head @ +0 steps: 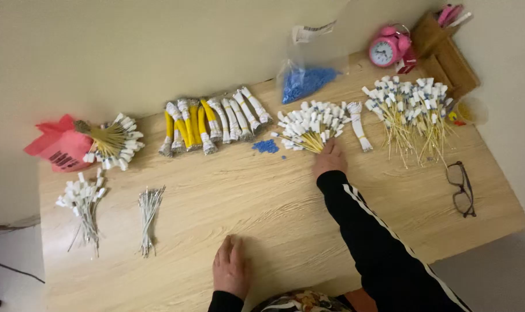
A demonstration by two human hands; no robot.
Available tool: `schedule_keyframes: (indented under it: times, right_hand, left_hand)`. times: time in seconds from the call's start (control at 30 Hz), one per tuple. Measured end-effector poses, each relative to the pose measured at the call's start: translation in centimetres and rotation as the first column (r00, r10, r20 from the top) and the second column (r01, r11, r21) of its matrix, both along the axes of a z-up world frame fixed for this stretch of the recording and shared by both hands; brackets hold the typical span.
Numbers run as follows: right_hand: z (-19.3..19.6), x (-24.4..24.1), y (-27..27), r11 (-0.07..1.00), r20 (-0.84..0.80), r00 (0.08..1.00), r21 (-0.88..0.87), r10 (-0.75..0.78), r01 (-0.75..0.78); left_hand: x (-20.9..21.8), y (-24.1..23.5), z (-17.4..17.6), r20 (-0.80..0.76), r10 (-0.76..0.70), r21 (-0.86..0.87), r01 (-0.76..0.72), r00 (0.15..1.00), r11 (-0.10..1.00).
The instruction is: The person sits at a wooden table and assembles cotton swabs by hand. They pick up individual wooden sticks and white cotton tips, then insert the cotton into the ends of the sticks. The person gathers the finished swabs into a bundle and places them on the table.
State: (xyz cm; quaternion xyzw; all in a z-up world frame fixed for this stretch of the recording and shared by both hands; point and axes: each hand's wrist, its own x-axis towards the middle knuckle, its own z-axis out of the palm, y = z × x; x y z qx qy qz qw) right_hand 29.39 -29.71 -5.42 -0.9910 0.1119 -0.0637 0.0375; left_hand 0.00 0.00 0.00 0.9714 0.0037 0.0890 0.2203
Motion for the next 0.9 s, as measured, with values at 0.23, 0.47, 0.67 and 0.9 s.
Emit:
schedule_keyframes:
  times: [0.23,0.47,0.67,0.9]
  right_hand:
    - [2.4,-7.6,-0.8,0.943,-0.193,0.970,0.268,-0.148,0.197]
    - [7.2,-16.5,1.4,0.795,-0.431,0.841,0.357,-0.326,0.491]
    - [-2.0,-22.6,5.4,0.764,-0.364,0.846,0.385,-0.390,0.517]
    - [2.1,-26.4,18.8,0.766,-0.502,0.842,0.458,-0.195,0.451]
  left_hand:
    - [-0.5,1.2,-0.1,-0.072,-0.028,-0.063,0.024,0.997,0.998]
    - [-0.7,2.9,0.3,-0.041,-0.155,-0.136,0.149,0.987,0.979]
    - [-0.2,4.3,2.1,-0.052,-0.225,-0.200,0.210,0.973,0.957]
    - [3.4,6.6,0.7,-0.087,-0.139,-0.232,0.115,0.986,0.966]
